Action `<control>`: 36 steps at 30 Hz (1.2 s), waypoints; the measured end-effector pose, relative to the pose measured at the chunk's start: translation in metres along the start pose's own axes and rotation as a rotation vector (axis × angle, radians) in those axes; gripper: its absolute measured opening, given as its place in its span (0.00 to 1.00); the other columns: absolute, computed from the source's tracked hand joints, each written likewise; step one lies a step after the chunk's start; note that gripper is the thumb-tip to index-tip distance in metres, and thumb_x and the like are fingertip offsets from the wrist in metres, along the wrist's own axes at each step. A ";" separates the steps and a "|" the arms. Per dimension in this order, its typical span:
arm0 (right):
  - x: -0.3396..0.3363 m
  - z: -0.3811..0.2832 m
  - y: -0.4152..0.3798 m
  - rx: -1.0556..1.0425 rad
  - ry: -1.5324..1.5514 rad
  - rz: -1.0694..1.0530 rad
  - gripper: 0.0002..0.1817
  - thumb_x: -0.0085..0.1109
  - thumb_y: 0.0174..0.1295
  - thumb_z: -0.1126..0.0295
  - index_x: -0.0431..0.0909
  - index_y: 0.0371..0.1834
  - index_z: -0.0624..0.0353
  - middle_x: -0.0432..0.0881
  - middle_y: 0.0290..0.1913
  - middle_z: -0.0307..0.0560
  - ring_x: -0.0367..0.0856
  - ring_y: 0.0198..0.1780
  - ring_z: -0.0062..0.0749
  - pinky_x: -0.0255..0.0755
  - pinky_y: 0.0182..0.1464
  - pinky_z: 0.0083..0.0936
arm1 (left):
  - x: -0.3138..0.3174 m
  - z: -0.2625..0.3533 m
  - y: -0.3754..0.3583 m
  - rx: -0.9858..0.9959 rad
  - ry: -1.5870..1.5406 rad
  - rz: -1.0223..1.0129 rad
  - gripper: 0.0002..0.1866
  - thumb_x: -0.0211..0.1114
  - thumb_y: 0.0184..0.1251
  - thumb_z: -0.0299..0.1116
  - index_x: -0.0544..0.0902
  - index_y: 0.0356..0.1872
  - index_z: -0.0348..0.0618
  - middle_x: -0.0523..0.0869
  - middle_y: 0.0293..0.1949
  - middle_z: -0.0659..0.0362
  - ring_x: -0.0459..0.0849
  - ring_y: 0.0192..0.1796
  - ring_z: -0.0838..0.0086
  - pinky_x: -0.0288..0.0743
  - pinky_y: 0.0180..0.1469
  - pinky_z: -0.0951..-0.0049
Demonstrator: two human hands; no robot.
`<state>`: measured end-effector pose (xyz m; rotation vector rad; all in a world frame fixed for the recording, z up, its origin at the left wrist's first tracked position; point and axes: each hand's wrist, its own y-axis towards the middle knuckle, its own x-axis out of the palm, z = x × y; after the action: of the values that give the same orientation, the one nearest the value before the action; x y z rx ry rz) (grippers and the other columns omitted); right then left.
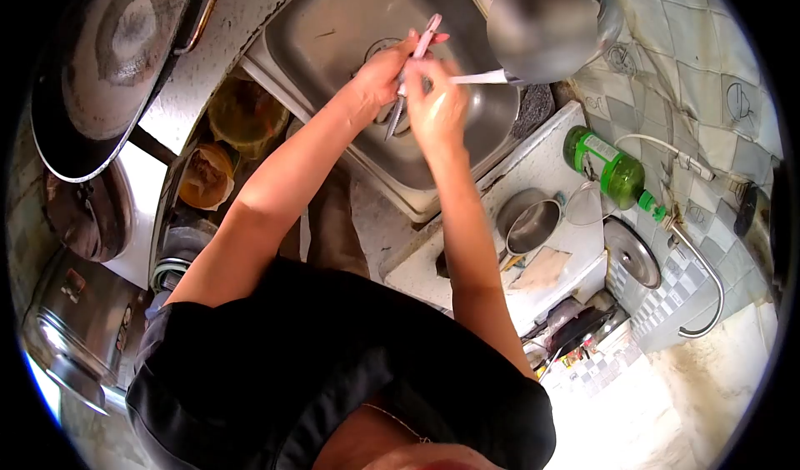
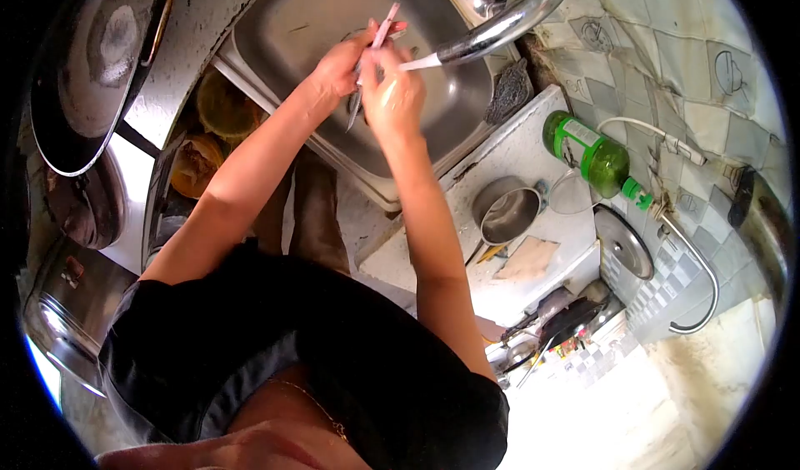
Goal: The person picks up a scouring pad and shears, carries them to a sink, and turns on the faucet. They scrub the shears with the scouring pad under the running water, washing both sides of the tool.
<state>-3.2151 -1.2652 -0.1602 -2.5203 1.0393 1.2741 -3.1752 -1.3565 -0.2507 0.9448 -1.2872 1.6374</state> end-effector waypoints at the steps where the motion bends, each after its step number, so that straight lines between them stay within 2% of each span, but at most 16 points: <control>1: -0.006 0.000 0.013 0.000 -0.106 -0.002 0.05 0.63 0.60 0.69 0.83 0.34 0.59 0.81 0.32 0.56 0.81 0.37 0.51 0.74 0.39 0.40 | 0.002 -0.009 0.005 -0.019 -0.015 0.122 0.25 0.44 0.79 0.53 0.78 0.54 0.42 0.81 0.34 0.61 0.78 0.34 0.76 0.80 0.36 0.68; 4: -0.011 0.022 0.043 0.035 -0.106 0.146 0.07 0.63 0.60 0.69 0.85 0.37 0.59 0.83 0.35 0.54 0.82 0.39 0.48 0.75 0.43 0.38 | 0.029 0.003 -0.010 -0.072 0.174 0.296 0.31 0.43 0.76 0.60 0.76 0.57 0.41 0.77 0.31 0.64 0.72 0.28 0.80 0.73 0.25 0.70; 6: -0.019 0.024 0.046 0.021 -0.048 0.232 0.07 0.63 0.59 0.69 0.85 0.38 0.59 0.83 0.36 0.54 0.82 0.39 0.48 0.75 0.43 0.37 | 0.025 0.010 -0.018 -0.150 -0.005 -0.021 0.35 0.40 0.73 0.65 0.76 0.54 0.42 0.73 0.29 0.65 0.63 0.21 0.82 0.63 0.20 0.76; 7: -0.021 0.024 0.045 0.002 0.010 0.314 0.08 0.63 0.59 0.69 0.85 0.39 0.59 0.84 0.36 0.54 0.82 0.39 0.47 0.75 0.44 0.37 | 0.024 0.009 -0.016 -0.168 0.073 -0.001 0.38 0.38 0.71 0.68 0.75 0.56 0.43 0.73 0.29 0.65 0.58 0.20 0.81 0.56 0.20 0.80; 11: -0.010 0.016 0.042 0.033 -0.137 0.102 0.09 0.63 0.59 0.67 0.85 0.39 0.58 0.81 0.35 0.54 0.82 0.37 0.50 0.76 0.41 0.40 | 0.013 0.002 -0.012 -0.196 0.036 0.017 0.40 0.37 0.69 0.70 0.73 0.63 0.45 0.72 0.30 0.66 0.61 0.21 0.81 0.55 0.19 0.79; 13: -0.011 0.004 0.031 0.053 -0.191 -0.018 0.09 0.64 0.58 0.67 0.84 0.37 0.59 0.82 0.37 0.54 0.82 0.38 0.51 0.76 0.42 0.40 | -0.009 -0.001 -0.001 -0.075 -0.098 -0.480 0.40 0.37 0.70 0.69 0.65 0.72 0.50 0.79 0.41 0.63 0.76 0.30 0.79 0.72 0.27 0.77; 14: -0.014 -0.006 0.023 0.059 -0.238 -0.114 0.09 0.65 0.57 0.67 0.84 0.37 0.60 0.82 0.37 0.54 0.82 0.38 0.51 0.76 0.42 0.40 | -0.001 0.001 -0.004 -0.074 -0.097 -0.479 0.40 0.37 0.70 0.69 0.65 0.72 0.50 0.79 0.41 0.63 0.76 0.30 0.79 0.72 0.27 0.77; 16: -0.010 -0.009 0.005 -0.005 -0.143 -0.103 0.09 0.66 0.56 0.68 0.84 0.36 0.61 0.83 0.40 0.54 0.82 0.40 0.51 0.76 0.42 0.39 | 0.014 -0.004 -0.010 -0.065 -0.111 -0.076 0.41 0.36 0.69 0.69 0.64 0.72 0.50 0.80 0.50 0.59 0.81 0.47 0.70 0.80 0.49 0.68; 17: -0.008 -0.006 0.005 0.002 -0.061 -0.119 0.08 0.65 0.56 0.70 0.83 0.36 0.61 0.83 0.40 0.54 0.83 0.40 0.51 0.76 0.43 0.39 | 0.010 -0.004 -0.013 -0.025 -0.115 -0.102 0.42 0.36 0.68 0.69 0.64 0.72 0.47 0.76 0.61 0.53 0.74 0.64 0.62 0.68 0.68 0.58; 23: -0.022 -0.014 -0.015 0.069 -0.096 -0.285 0.07 0.64 0.56 0.71 0.83 0.37 0.60 0.84 0.38 0.54 0.83 0.40 0.51 0.75 0.42 0.38 | 0.016 0.001 -0.011 0.090 -0.234 -0.255 0.44 0.37 0.69 0.66 0.58 0.72 0.37 0.60 0.74 0.46 0.60 0.75 0.55 0.57 0.75 0.54; 26: -0.030 -0.005 -0.016 0.063 -0.123 -0.189 0.07 0.64 0.57 0.70 0.84 0.37 0.59 0.85 0.38 0.53 0.82 0.40 0.50 0.75 0.43 0.38 | 0.014 0.012 -0.011 0.110 -0.304 -0.213 0.45 0.38 0.69 0.66 0.56 0.73 0.34 0.59 0.74 0.46 0.58 0.76 0.55 0.57 0.75 0.54; 27: -0.027 0.002 -0.008 0.056 -0.169 -0.092 0.07 0.64 0.57 0.70 0.84 0.37 0.59 0.84 0.37 0.54 0.82 0.39 0.51 0.75 0.43 0.38 | 0.017 0.014 -0.009 0.088 -0.281 -0.176 0.41 0.35 0.70 0.67 0.66 0.67 0.41 0.71 0.67 0.48 0.72 0.68 0.57 0.69 0.68 0.56; 28: -0.022 0.006 0.003 0.054 -0.167 -0.093 0.07 0.64 0.57 0.70 0.84 0.37 0.59 0.84 0.37 0.54 0.82 0.39 0.51 0.75 0.43 0.38 | -0.001 0.005 0.002 0.091 -0.280 -0.175 0.41 0.35 0.70 0.67 0.66 0.67 0.41 0.71 0.67 0.48 0.72 0.68 0.57 0.69 0.68 0.56; 30: -0.010 0.010 0.031 -0.058 -0.020 0.096 0.07 0.64 0.57 0.70 0.84 0.35 0.60 0.83 0.36 0.54 0.82 0.39 0.52 0.75 0.42 0.39 | -0.056 -0.020 0.031 -0.164 -0.398 -0.691 0.35 0.42 0.71 0.65 0.71 0.62 0.46 0.78 0.59 0.52 0.79 0.60 0.65 0.74 0.61 0.61; 31: -0.008 0.011 0.041 0.001 -0.090 0.066 0.07 0.64 0.56 0.70 0.84 0.35 0.60 0.82 0.35 0.55 0.81 0.39 0.52 0.75 0.42 0.39 | 0.018 -0.013 -0.006 -0.067 -0.163 0.005 0.31 0.44 0.71 0.65 0.75 0.56 0.50 0.82 0.51 0.57 0.82 0.50 0.70 0.78 0.56 0.64; 36: 0.006 0.019 0.031 0.023 -0.111 0.024 0.09 0.63 0.57 0.67 0.85 0.35 0.60 0.82 0.34 0.55 0.81 0.38 0.53 0.75 0.43 0.41 | 0.012 -0.006 0.009 -0.002 -0.129 0.094 0.31 0.40 0.76 0.60 0.73 0.57 0.43 0.81 0.56 0.54 0.81 0.55 0.64 0.76 0.61 0.61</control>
<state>-3.2443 -1.2842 -0.1712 -2.3973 1.0559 1.3822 -3.1885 -1.3502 -0.2438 1.0165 -1.4395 1.6683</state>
